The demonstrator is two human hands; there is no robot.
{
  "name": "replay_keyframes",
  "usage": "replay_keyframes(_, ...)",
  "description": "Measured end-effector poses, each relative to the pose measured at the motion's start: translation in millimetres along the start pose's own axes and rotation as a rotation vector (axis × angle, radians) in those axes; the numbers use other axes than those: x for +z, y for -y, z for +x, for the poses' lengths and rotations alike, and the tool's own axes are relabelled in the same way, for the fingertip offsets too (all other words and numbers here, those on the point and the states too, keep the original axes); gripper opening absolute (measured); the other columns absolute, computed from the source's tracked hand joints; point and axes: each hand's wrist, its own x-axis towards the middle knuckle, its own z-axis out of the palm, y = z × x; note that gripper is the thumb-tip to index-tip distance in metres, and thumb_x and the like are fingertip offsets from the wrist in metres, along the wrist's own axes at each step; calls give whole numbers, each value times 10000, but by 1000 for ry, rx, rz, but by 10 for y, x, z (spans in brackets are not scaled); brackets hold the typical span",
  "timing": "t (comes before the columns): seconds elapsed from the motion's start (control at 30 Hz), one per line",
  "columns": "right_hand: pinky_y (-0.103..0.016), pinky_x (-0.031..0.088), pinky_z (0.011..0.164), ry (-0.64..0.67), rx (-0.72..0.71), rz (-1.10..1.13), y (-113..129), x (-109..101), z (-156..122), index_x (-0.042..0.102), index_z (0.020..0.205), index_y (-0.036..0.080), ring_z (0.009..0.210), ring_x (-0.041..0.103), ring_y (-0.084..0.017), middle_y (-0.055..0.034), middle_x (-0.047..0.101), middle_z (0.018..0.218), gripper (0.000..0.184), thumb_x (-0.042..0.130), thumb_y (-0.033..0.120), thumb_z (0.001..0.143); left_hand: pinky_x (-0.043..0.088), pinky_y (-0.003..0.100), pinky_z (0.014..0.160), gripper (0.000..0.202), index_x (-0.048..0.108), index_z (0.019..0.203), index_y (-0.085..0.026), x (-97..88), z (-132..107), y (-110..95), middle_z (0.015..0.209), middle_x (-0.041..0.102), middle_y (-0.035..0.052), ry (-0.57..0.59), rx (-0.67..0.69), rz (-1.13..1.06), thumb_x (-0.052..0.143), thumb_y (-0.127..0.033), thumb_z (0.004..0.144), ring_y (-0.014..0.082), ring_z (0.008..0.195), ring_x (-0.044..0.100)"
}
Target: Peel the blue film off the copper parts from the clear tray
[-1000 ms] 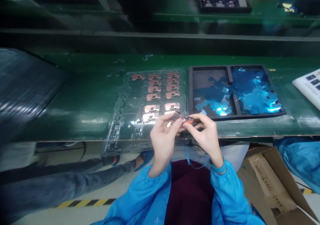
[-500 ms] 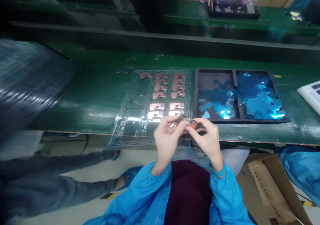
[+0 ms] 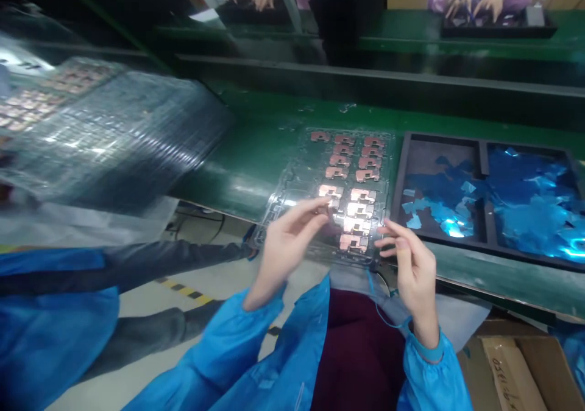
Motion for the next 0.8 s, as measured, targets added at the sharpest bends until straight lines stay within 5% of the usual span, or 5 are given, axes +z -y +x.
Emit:
replay_keyframes(0.1, -335, 689, 662, -67, -3, -26, 28, -77, -5, 788, 1301, 251, 876, 816, -217, -104, 836, 1157, 339, 546, 412, 1128, 617, 335, 822, 308, 828, 1258, -279, -383, 226, 85, 1056, 773, 68, 159, 79, 243, 701, -292, 978, 220, 940, 719)
replay_keyframes(0.2, -328, 676, 672, -66, 8, -72, 19, -140, -6, 811, 1240, 243, 886, 808, -215, -101, 839, 1137, 316, 572, 411, 1119, 570, 334, 828, 351, 795, 1272, -263, -564, 371, 273, 903, 798, 32, 237, 65, 382, 762, -246, 923, 230, 873, 745)
replay_keyframes(0.4, -321, 658, 685, -30, 17, -99, -49, -177, -33, 816, 1214, 233, 887, 791, -207, -94, 840, 1110, 311, 573, 403, 1121, 559, 358, 815, 51, 781, 967, -233, -539, 393, 601, 950, 802, 48, 288, 156, 531, 755, -278, 966, 245, 877, 746)
replay_keyframes(0.6, -305, 650, 709, -36, 48, -108, -103, -219, -45, 811, 1220, 242, 903, 782, -195, -77, 837, 1116, 299, 570, 391, 1124, 553, 453, 979, 143, 774, 1134, -207, -527, 88, 697, 1124, 781, 109, 139, 559, 822, 652, -220, 1061, 282, 1093, 697)
replay_keyframes(0.8, -304, 646, 698, -45, 68, -105, -173, -242, -41, 816, 1210, 249, 899, 780, -197, -74, 837, 1104, 295, 580, 401, 1119, 534, 485, 1000, 295, 721, 1350, -211, -480, -217, 672, 1349, 754, 144, 240, 549, 1061, 622, -212, 1072, 339, 1222, 676)
